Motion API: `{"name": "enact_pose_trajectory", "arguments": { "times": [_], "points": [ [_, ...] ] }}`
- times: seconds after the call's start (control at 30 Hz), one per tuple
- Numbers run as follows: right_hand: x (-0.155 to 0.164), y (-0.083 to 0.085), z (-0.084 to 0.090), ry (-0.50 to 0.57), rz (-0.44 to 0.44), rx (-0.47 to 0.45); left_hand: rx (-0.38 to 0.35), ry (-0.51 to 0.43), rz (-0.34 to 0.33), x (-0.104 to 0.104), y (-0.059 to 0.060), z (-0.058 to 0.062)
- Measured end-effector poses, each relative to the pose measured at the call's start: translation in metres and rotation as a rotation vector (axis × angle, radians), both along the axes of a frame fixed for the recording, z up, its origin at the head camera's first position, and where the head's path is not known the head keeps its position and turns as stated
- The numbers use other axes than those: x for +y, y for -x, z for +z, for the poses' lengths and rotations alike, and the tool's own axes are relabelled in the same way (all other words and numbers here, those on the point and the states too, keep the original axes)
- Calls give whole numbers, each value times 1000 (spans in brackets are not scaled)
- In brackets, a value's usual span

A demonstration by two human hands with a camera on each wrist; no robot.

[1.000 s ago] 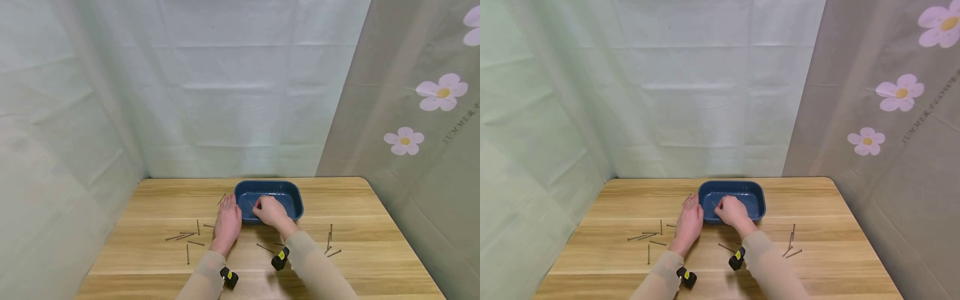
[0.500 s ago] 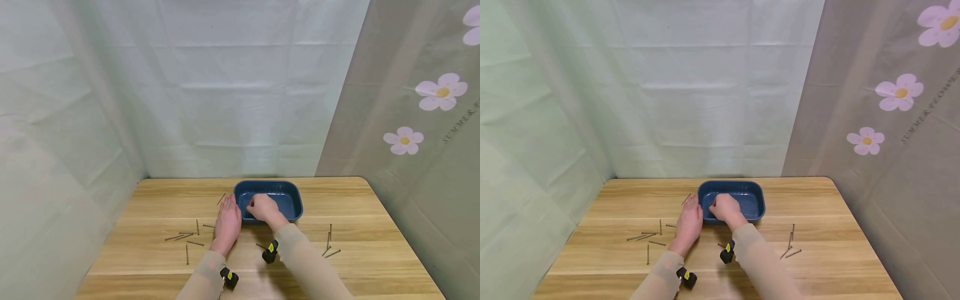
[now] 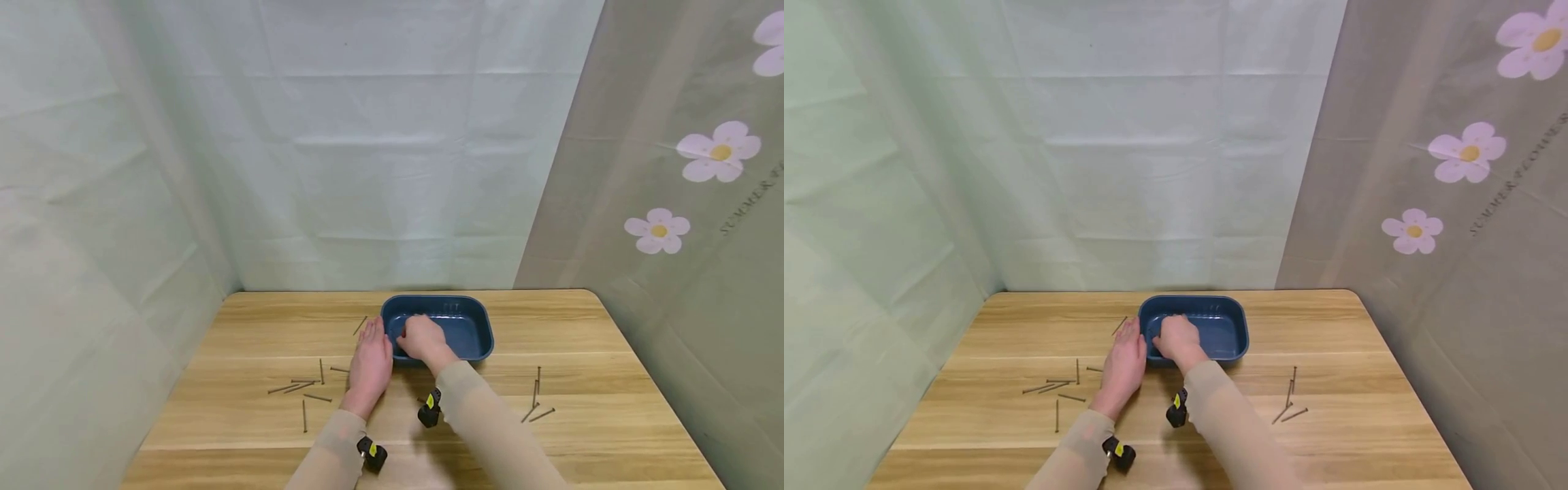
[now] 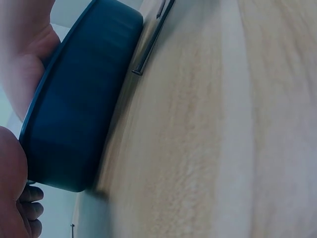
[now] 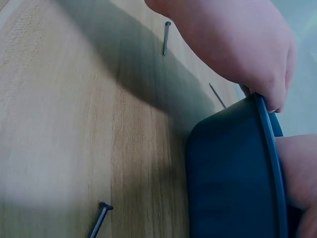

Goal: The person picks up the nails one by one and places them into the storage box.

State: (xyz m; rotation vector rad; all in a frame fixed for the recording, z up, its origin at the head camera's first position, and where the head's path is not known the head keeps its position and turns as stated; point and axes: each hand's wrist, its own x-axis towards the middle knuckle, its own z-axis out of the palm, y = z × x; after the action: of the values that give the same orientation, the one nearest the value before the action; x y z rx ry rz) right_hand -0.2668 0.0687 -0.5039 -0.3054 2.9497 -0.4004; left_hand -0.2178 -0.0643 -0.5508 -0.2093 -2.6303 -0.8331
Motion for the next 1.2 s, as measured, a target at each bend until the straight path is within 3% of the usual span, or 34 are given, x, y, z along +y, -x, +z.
{"name": "enact_pose_trajectory", "arguments": {
  "times": [0.63, 1.2],
  "points": [
    [-10, 3, -3, -84, 12, 1, 0, 16, 2, 1, -2, 4],
    [1, 4, -3, -41, -12, 12, 10, 29, -4, 1, -2, 3]
  ]
}}
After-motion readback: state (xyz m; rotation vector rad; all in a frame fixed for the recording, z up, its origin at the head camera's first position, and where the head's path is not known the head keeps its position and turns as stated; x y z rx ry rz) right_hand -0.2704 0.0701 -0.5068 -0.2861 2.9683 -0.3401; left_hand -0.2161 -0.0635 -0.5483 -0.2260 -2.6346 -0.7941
